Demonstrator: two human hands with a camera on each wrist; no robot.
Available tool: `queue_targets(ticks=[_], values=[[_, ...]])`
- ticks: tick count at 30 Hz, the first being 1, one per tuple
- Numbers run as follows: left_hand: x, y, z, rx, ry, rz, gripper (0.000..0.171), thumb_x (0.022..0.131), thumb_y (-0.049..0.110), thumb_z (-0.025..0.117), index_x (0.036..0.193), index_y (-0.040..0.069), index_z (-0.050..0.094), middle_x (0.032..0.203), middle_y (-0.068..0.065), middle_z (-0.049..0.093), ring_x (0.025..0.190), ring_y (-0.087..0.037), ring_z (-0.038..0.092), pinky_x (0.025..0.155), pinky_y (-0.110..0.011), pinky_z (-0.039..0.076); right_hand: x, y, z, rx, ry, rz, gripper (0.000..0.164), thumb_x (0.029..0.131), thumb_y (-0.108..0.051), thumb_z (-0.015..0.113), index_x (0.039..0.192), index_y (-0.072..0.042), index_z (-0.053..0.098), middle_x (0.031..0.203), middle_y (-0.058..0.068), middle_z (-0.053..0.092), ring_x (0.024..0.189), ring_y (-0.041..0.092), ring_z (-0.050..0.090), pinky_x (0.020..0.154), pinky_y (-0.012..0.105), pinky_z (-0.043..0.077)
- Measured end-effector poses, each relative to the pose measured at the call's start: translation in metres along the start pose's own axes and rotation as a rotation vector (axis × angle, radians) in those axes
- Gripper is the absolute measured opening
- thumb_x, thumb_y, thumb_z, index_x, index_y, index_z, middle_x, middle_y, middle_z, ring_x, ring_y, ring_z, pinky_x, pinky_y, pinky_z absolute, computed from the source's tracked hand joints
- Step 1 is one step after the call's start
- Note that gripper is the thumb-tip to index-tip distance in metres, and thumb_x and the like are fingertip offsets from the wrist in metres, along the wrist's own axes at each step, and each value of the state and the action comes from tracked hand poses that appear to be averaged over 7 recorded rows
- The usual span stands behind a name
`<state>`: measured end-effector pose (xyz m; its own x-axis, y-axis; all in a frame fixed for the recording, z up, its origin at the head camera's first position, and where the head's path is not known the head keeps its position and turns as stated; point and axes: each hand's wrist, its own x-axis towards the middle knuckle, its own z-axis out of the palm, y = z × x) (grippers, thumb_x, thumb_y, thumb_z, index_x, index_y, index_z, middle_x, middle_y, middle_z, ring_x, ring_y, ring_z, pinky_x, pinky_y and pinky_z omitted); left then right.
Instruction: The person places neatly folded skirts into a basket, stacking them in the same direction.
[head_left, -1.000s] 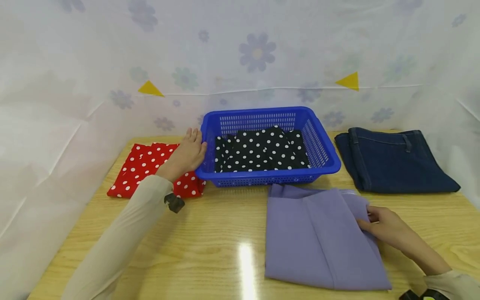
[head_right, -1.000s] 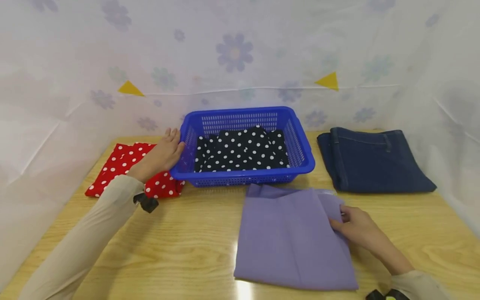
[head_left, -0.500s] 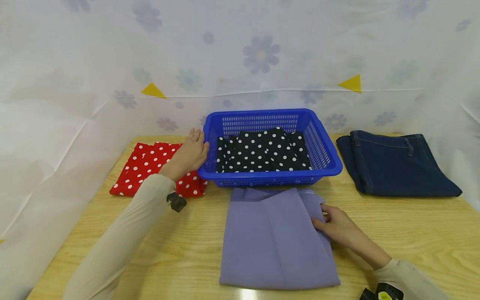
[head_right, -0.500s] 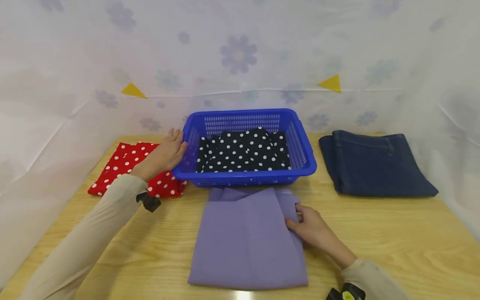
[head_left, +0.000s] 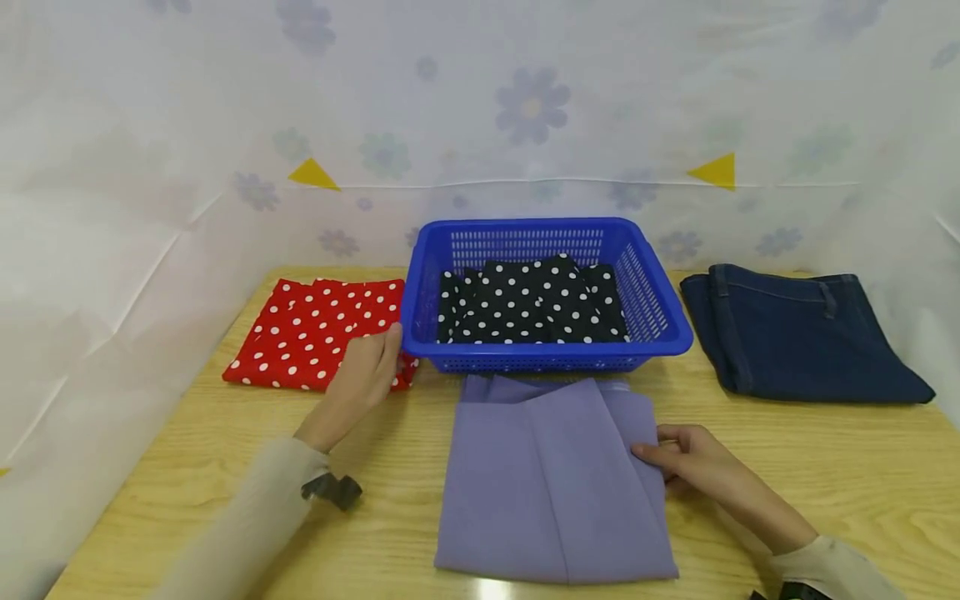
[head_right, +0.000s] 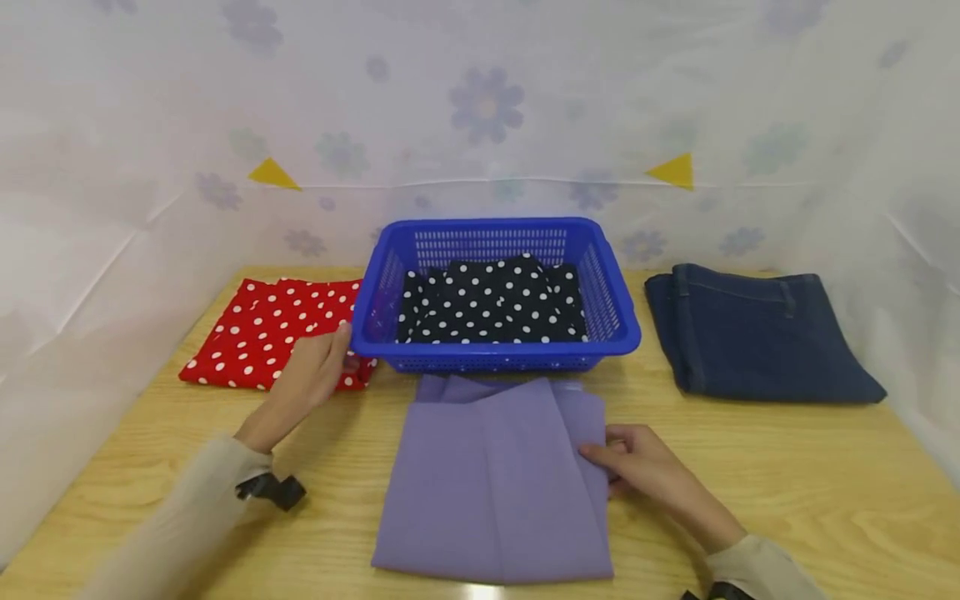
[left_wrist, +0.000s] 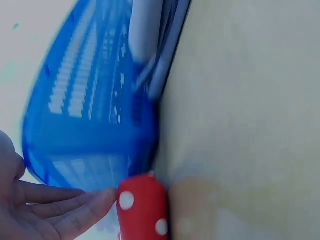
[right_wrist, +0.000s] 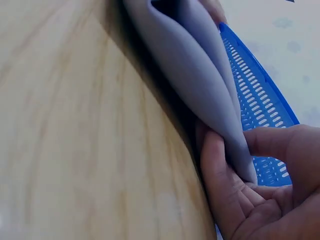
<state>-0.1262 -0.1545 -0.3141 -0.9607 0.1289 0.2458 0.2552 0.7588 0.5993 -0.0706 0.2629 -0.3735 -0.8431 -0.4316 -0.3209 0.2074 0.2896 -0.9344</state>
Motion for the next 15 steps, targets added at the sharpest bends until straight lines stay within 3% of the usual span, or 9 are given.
queue_targets(ticks=[4,7,9,12,15], values=[[-0.038,0.004,0.01,-0.023,-0.091,0.056,0.038,0.103,0.012,0.044,0.067,0.005,0.055,0.055,0.002,0.047,0.05,-0.009,0.044,0.045,-0.023,0.039,-0.004,-0.001,-0.003,0.019,-0.034,0.005,0.039,0.098,-0.02,0.057,0.119,0.013,0.056,0.087,0.008,0.073,0.076,0.02,0.071,0.066,0.037,0.059],[-0.058,0.009,0.02,-0.117,-0.249,0.047,0.033,0.098,0.003,0.049,0.066,0.004,0.056,0.056,0.003,0.05,0.05,-0.006,0.048,0.045,-0.02,0.045,-0.006,-0.001,-0.003,0.021,-0.033,-0.001,0.035,0.098,-0.019,0.057,0.114,0.012,0.059,0.086,0.009,0.073,0.075,0.021,0.071,0.066,0.038,0.059],[-0.066,0.014,0.024,-0.241,-0.351,-0.012,0.028,0.097,0.002,0.05,0.072,-0.001,0.061,0.061,-0.002,0.056,0.053,-0.008,0.056,0.05,-0.022,0.052,-0.006,-0.001,-0.003,0.021,-0.029,-0.008,0.034,0.098,-0.018,0.057,0.113,0.013,0.059,0.085,0.009,0.073,0.075,0.021,0.071,0.065,0.038,0.059],[-0.072,0.02,0.028,-0.525,-0.492,-0.163,0.021,0.097,0.003,0.051,0.096,-0.014,0.063,0.076,-0.013,0.066,0.062,-0.021,0.067,0.057,-0.032,0.058,-0.006,0.0,-0.001,0.033,-0.049,-0.03,0.034,0.099,-0.016,0.054,0.114,0.013,0.058,0.086,0.008,0.073,0.075,0.02,0.071,0.065,0.037,0.059],[-0.075,0.023,0.031,-0.708,-0.597,-0.278,0.034,0.096,0.004,0.053,0.118,-0.021,0.051,0.087,-0.021,0.068,0.068,-0.024,0.069,0.062,-0.039,0.059,-0.006,0.001,0.0,0.056,-0.087,-0.054,0.033,0.102,-0.017,0.049,0.115,0.012,0.056,0.088,0.009,0.073,0.077,0.021,0.071,0.065,0.037,0.059]])
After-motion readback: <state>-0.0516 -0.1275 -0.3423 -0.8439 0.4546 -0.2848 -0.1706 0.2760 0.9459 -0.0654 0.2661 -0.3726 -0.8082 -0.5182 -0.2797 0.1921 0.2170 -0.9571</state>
